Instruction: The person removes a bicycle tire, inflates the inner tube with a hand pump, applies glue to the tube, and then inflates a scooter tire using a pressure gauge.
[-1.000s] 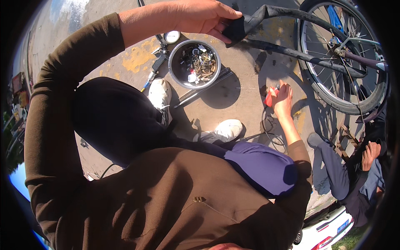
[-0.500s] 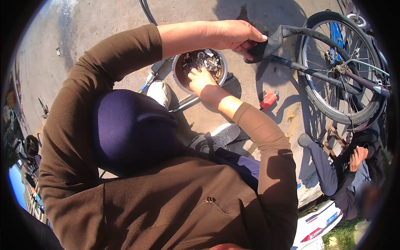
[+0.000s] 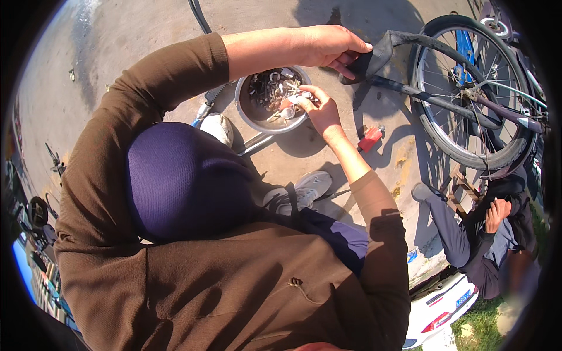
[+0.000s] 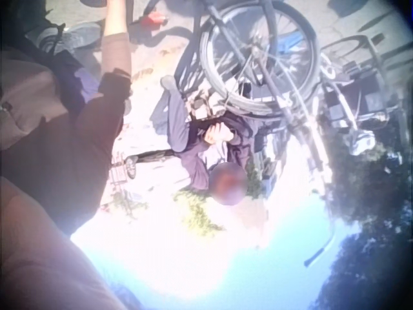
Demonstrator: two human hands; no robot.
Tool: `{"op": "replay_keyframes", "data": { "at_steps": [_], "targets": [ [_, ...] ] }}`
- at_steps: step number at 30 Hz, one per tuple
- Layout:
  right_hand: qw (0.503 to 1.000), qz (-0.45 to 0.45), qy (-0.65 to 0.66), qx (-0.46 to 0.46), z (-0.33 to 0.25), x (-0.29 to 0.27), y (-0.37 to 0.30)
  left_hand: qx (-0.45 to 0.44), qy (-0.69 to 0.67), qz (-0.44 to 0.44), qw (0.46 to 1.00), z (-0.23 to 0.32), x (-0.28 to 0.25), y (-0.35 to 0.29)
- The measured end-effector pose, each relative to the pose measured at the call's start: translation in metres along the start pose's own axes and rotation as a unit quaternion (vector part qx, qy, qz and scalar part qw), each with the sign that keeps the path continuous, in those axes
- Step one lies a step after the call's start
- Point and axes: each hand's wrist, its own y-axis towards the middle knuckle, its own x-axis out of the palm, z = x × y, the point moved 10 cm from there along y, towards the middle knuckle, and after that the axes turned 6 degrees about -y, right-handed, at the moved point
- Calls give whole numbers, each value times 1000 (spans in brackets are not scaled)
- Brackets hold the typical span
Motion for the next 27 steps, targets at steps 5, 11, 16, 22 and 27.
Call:
{"op": "replay_keyframes", "data": {
  "at_steps": [5,11,16,22,27],
  "targets": [
    [988,71,-77,-112,-31,0,-5,-11,6,1,1000,-6,1,7],
    [912,153,-310,-222,-61,15,-9,-11,-1,13,1000,-6,-2,7],
    [755,145,-531,-355,-99,47,-32,2,-23,31,999,-2,-9,3],
    [730,48,-586,-348,-84,77,-14,7,-28,17,999,1,-2,1],
    [700,78,-590,-396,-116,68,-43,-1,-53,4,999,-2,-5,-5]
  ]
}}
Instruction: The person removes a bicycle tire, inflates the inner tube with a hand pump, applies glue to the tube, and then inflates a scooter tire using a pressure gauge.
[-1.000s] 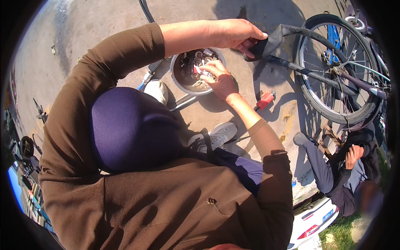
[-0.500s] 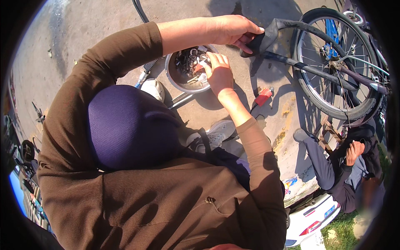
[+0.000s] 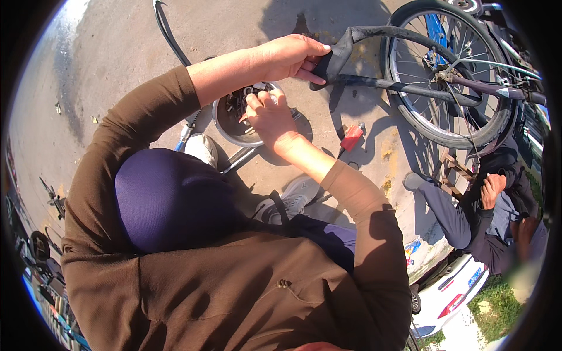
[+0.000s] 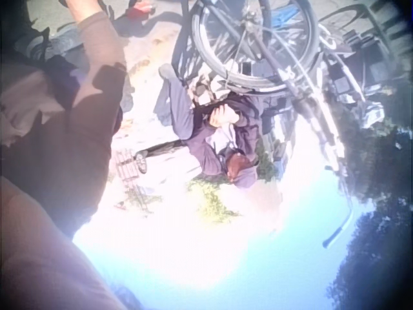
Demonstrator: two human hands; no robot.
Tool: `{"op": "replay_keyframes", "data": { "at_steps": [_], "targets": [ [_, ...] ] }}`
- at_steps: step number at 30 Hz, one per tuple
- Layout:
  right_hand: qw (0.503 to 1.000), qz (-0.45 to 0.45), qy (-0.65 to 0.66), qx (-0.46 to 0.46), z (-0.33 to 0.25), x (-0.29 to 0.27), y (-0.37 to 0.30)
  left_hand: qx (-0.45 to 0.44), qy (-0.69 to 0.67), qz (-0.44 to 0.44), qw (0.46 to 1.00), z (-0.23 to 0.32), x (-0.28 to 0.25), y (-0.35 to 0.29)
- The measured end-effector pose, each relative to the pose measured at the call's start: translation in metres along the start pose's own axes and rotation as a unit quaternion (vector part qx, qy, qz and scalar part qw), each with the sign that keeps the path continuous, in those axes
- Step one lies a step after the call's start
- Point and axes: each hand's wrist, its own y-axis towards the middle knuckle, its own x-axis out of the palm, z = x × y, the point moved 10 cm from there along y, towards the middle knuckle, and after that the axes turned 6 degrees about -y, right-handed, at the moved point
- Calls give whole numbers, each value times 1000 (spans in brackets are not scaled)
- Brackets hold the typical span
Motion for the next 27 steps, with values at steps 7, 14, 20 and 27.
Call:
{"op": "replay_keyframes", "data": {
  "at_steps": [7,14,20,27],
  "targets": [
    [935,85,328,102,60,-84,-45,-10,-80,-53,995,-2,14,-18],
    [617,266,625,397,191,-120,-97,103,31,-58,993,4,26,-34],
    [588,253,655,402,200,-109,-83,194,201,-79,957,20,41,-42],
    [506,249,739,368,196,-87,-82,283,241,-26,928,39,41,-46]
  ]
}}
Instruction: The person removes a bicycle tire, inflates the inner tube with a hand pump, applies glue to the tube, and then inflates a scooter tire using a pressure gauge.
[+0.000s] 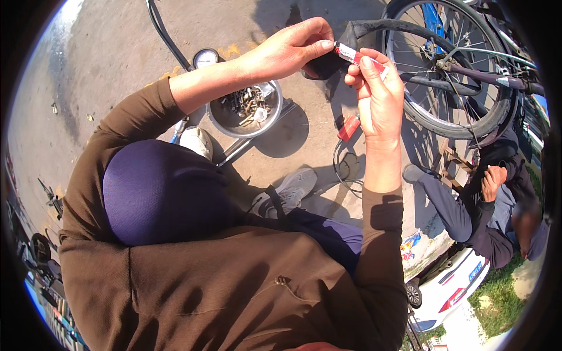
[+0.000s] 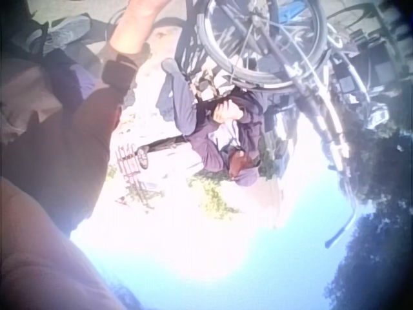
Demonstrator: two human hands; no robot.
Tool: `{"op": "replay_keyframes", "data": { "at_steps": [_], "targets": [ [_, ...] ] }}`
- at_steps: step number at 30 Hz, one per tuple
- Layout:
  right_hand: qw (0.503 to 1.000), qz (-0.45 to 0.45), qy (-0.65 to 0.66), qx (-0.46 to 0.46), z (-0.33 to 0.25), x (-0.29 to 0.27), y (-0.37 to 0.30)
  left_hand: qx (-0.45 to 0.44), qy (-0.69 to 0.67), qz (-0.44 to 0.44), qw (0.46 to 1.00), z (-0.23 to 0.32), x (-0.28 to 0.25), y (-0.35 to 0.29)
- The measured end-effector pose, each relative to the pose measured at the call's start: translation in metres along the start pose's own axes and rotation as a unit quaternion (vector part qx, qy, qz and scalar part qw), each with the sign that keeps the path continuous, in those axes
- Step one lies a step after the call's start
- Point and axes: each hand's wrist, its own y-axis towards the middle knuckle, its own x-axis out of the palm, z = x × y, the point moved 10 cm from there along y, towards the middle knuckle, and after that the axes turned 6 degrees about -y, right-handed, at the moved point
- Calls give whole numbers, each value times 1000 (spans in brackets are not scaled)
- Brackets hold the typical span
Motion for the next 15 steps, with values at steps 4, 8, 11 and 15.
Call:
{"op": "replay_keyframes", "data": {
  "at_steps": [4,8,11,15],
  "targets": [
    [999,36,24,-33,3,-3,0,-12,30,12,999,0,-5,5],
    [992,46,-43,-108,-5,8,-3,-7,10,35,999,-1,-11,5],
    [992,65,-38,-106,-5,5,-4,-71,-29,17,997,-13,-12,5],
    [994,80,19,-76,3,-9,2,-79,-58,-3,995,-10,-5,3]
  ]
}}
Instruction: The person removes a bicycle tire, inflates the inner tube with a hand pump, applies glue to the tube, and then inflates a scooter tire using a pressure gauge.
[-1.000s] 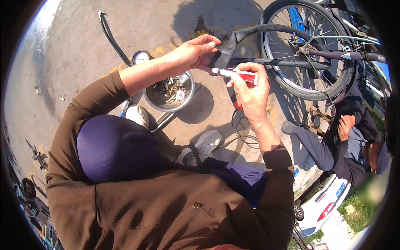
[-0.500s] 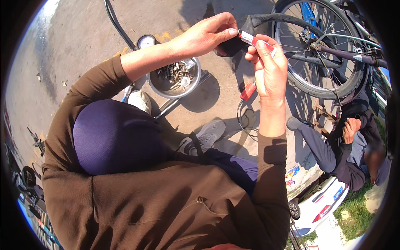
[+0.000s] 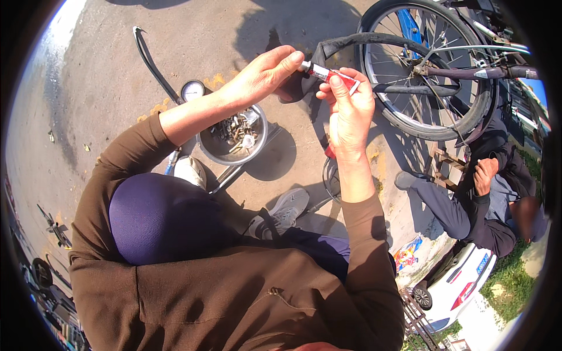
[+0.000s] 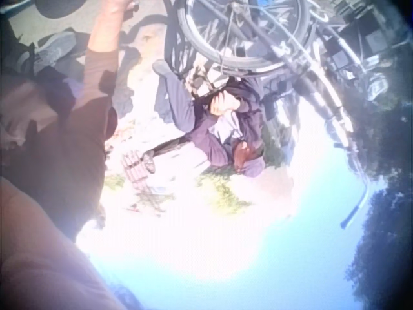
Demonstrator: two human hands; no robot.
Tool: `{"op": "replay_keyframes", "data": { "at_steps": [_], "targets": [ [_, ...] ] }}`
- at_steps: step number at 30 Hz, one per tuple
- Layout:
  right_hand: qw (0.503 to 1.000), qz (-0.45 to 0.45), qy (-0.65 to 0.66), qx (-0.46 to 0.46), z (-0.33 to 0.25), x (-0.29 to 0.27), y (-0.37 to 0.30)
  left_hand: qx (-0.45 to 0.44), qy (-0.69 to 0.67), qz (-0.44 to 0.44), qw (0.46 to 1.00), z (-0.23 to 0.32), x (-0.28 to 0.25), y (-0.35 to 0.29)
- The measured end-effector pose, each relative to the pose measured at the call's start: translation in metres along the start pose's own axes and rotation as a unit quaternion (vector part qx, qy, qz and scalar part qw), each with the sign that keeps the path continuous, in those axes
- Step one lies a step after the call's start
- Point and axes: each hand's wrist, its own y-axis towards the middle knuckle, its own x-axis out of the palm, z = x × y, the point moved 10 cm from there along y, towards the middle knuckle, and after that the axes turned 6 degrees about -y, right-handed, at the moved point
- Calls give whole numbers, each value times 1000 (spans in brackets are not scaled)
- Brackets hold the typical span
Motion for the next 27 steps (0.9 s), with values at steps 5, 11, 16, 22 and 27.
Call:
{"op": "replay_keyframes", "data": {
  "at_steps": [5,11,16,22,27],
  "targets": [
    [1000,1,-9,2,3,1,2,45,33,-8,998,5,0,2],
    [999,-7,39,19,11,0,-2,-6,16,30,999,-2,-3,1],
    [997,-15,65,30,16,2,-2,-77,-28,32,996,-13,-8,1],
    [997,10,58,50,22,-11,0,-87,-79,48,992,-9,-3,-1],
    [1000,22,-8,13,4,-18,2,-117,-190,39,974,-22,-3,2]
  ]
}}
